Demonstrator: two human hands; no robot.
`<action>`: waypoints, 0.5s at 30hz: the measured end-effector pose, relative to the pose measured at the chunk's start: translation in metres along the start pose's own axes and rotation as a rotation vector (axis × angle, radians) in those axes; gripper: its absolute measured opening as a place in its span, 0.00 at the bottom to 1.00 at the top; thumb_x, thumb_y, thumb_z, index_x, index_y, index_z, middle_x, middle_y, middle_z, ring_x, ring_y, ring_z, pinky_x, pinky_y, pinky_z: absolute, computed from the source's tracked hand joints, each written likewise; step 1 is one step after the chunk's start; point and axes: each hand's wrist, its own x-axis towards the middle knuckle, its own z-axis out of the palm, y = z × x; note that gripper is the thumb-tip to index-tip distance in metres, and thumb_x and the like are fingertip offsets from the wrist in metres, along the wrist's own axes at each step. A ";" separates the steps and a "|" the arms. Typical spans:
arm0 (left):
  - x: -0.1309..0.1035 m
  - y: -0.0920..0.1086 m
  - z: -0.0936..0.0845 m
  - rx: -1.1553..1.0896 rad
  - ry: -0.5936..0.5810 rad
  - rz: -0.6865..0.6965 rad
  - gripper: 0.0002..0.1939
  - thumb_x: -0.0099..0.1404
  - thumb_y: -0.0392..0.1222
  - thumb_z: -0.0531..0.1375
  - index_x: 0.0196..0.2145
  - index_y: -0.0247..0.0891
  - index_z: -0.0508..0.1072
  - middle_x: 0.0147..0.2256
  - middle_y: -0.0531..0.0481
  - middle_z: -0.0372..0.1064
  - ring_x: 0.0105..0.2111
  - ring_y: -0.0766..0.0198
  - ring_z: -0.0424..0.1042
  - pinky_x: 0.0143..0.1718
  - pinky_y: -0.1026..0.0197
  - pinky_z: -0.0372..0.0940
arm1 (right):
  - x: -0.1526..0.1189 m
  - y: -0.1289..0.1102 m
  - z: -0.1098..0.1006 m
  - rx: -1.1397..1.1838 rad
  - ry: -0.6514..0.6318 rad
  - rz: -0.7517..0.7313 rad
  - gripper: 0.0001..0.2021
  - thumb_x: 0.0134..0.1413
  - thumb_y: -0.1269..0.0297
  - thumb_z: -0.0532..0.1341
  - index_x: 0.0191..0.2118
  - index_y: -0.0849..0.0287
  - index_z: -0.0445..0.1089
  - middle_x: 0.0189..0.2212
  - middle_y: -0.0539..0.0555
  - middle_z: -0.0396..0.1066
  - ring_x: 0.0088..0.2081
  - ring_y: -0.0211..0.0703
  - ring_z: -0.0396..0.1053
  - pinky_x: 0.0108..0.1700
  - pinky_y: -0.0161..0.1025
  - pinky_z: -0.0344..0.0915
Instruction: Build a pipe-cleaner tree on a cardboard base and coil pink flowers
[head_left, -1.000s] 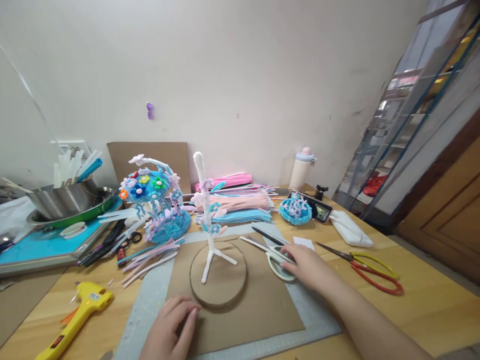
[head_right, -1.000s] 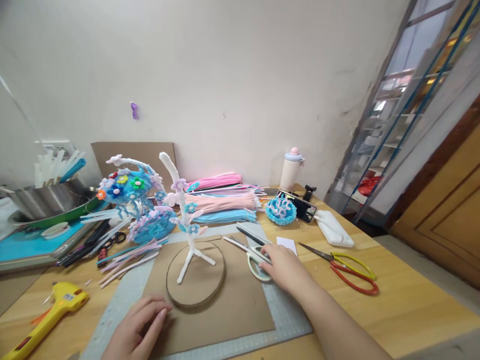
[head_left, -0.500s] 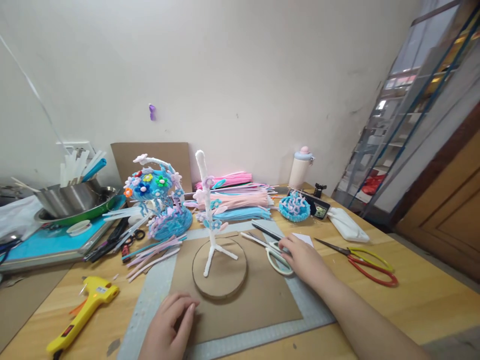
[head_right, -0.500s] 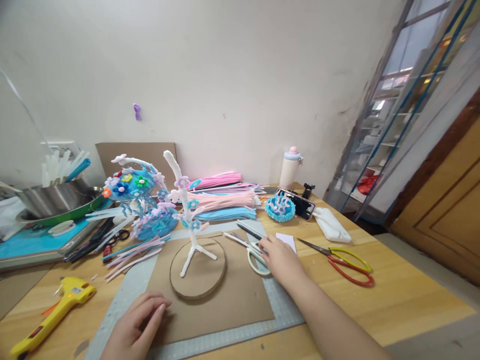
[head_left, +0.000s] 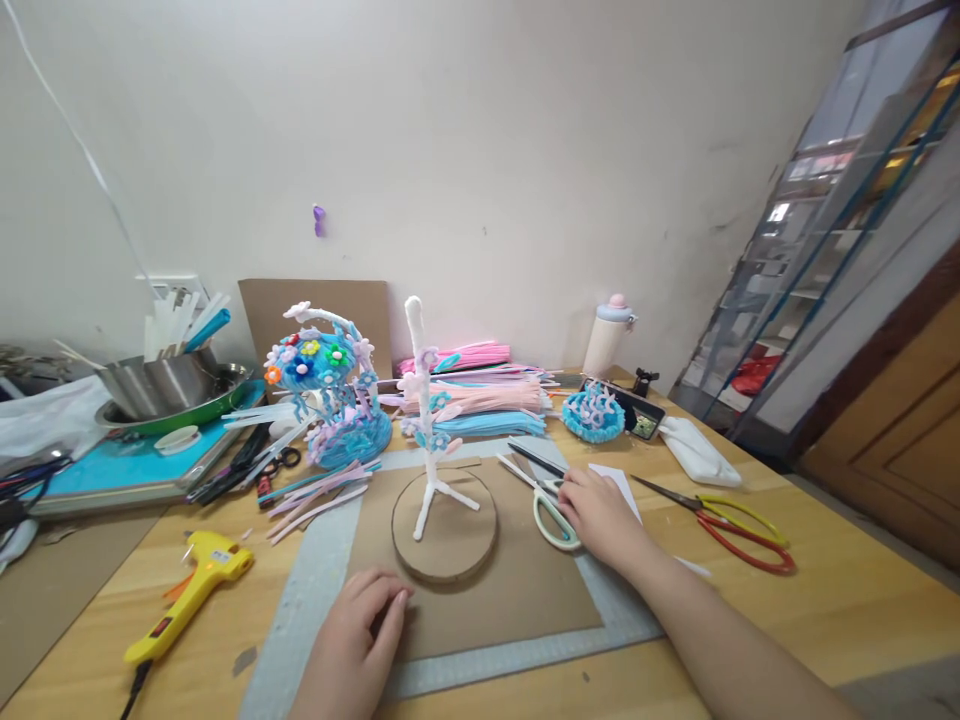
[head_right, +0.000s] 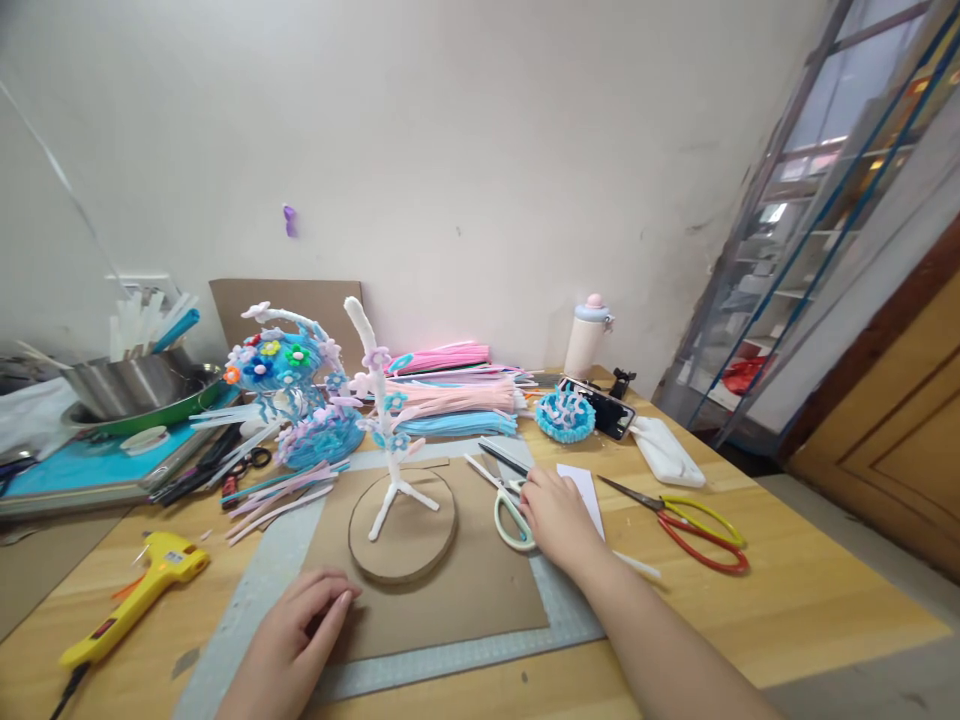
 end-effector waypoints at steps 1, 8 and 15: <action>0.000 0.001 0.000 -0.001 -0.002 -0.002 0.14 0.68 0.47 0.48 0.34 0.42 0.72 0.39 0.48 0.68 0.42 0.59 0.67 0.45 0.57 0.63 | 0.000 0.002 0.000 0.007 0.011 0.013 0.06 0.54 0.70 0.56 0.29 0.58 0.69 0.34 0.55 0.69 0.40 0.47 0.64 0.40 0.39 0.54; -0.005 -0.002 0.002 0.078 0.065 0.064 0.13 0.68 0.44 0.48 0.37 0.42 0.72 0.39 0.46 0.70 0.41 0.59 0.69 0.43 0.58 0.66 | -0.007 0.002 -0.025 0.104 0.066 0.108 0.11 0.63 0.64 0.46 0.36 0.57 0.64 0.28 0.52 0.71 0.30 0.42 0.68 0.30 0.35 0.56; -0.007 0.035 0.003 0.486 0.394 0.518 0.22 0.61 0.39 0.57 0.54 0.44 0.64 0.47 0.45 0.71 0.48 0.54 0.68 0.49 0.54 0.60 | -0.050 -0.089 -0.049 0.207 0.046 -0.358 0.11 0.63 0.68 0.48 0.35 0.55 0.66 0.28 0.50 0.69 0.31 0.41 0.65 0.32 0.36 0.54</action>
